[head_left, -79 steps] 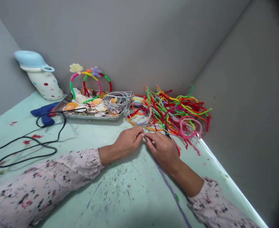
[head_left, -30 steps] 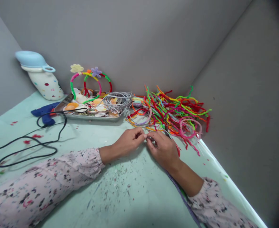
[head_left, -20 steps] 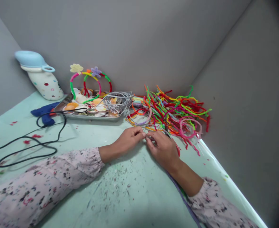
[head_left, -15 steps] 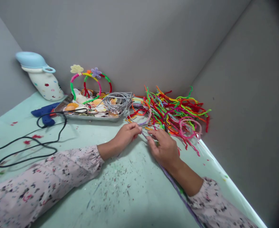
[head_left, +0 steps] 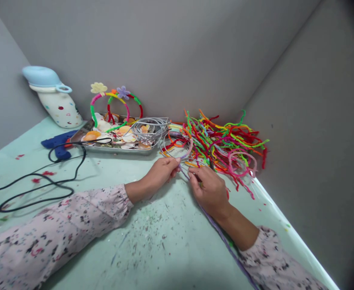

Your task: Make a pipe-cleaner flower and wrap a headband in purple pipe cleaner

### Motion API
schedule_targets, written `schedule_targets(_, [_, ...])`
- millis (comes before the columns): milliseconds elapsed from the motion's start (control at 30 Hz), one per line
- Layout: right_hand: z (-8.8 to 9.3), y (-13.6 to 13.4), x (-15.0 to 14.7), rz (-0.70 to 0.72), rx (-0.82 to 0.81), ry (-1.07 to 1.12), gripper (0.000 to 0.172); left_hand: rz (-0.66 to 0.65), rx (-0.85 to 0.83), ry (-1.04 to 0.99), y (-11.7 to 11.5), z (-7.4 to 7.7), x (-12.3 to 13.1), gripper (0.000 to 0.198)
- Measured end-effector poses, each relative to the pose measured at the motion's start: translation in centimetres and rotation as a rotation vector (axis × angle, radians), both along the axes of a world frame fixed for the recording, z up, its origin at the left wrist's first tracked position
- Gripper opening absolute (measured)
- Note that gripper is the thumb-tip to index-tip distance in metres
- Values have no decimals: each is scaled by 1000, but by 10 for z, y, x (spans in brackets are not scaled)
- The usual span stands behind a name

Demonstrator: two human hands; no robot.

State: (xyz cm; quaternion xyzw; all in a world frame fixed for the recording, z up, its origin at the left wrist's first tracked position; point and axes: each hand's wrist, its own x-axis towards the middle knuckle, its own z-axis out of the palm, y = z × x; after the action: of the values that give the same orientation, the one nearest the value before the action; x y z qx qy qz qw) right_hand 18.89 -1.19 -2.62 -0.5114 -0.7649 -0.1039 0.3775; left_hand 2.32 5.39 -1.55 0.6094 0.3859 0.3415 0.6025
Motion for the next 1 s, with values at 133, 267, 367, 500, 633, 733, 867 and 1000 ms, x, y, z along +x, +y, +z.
schedule_targets(133, [0,-1,0,-6,7,-41,15,-8,-82,40,0,5,0,39])
schedule_targets(267, [-1,-1,0,2,24,-63,14,-51,-147,8,3,6,0,38])
schedule_targets(367, [-1,-1,0,3,45,-73,13,-60,-168,-12,6,3,0,37])
schedule_targets(500, [-1,0,0,-5,26,-80,14,-65,-197,-18,7,2,-1,35])
schedule_targets(633, [0,-1,-1,0,6,-73,14,-68,-189,-17,7,2,-1,34])
schedule_targets(733, [-1,-2,-1,5,-20,-50,15,-61,-174,-11,7,2,-1,33])
schedule_targets(867, [-3,-2,-1,14,-54,-3,16,-60,-168,-17,7,2,-1,32])
schedule_targets(1000, [-3,-2,0,21,-55,37,15,-69,-155,-30,7,2,-1,31])
